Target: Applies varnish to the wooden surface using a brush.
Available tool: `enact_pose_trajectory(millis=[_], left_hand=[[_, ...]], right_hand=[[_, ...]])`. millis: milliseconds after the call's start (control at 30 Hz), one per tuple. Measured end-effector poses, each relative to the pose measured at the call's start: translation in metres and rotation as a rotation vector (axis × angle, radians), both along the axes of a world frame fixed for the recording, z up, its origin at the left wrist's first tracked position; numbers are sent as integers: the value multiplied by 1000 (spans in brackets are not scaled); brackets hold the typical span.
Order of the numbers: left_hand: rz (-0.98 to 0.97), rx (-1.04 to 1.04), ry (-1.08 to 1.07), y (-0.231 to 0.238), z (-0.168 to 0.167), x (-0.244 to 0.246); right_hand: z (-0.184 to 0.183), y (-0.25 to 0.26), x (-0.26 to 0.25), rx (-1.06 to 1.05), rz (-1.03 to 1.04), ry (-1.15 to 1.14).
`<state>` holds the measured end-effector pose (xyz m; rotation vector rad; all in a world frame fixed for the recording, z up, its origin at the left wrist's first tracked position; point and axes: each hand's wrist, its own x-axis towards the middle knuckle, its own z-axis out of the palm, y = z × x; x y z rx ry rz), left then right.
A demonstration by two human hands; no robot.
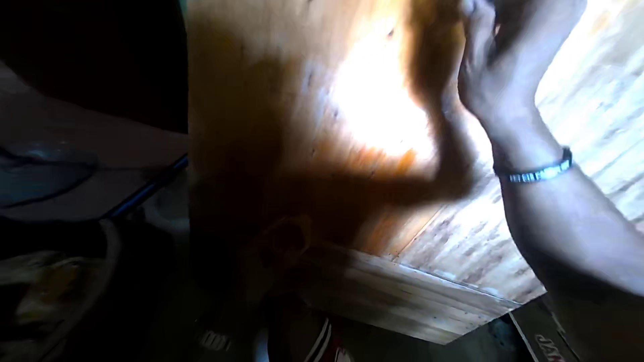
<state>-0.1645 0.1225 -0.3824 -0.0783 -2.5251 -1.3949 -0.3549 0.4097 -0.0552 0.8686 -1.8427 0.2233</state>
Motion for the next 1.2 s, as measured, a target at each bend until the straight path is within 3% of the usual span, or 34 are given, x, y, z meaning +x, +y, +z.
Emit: enact_pose_trajectory(millis=[133,200,300,367,433,533,633,733,867,933,1067,1200], left_hand=[[-56,44,-107,-4,3,0],[-108,109,-30,-5,2,8],[-288,243,32,1,4,19],[-176,113,19,7,-8,27],[-123,38,17,19,13,21],[-183,70,111,39,27,14],[-205,59,46,63,67,14],[-281,156,150,95,83,-6],[-395,411,193,154,99,-41],[-418,422,219,183,109,-53],[-460,395,251,227,120,-81],[-465,439,210,245,122,-92]], right_hand=[[-100,-35,97,-175,361,-641],[-134,-51,124,-158,438,-799],[-172,-65,137,3,345,-906],[-193,-70,142,97,246,-984],[-207,-68,145,169,161,-1058],[-197,-52,143,165,160,-1014],[-167,-23,149,-61,175,-933],[-142,19,156,-452,236,-969],[-132,71,158,-1178,450,-1153],[-131,95,157,-1388,509,-1162],[-124,136,146,-1407,568,-1011],[-83,168,123,-962,323,-745]])
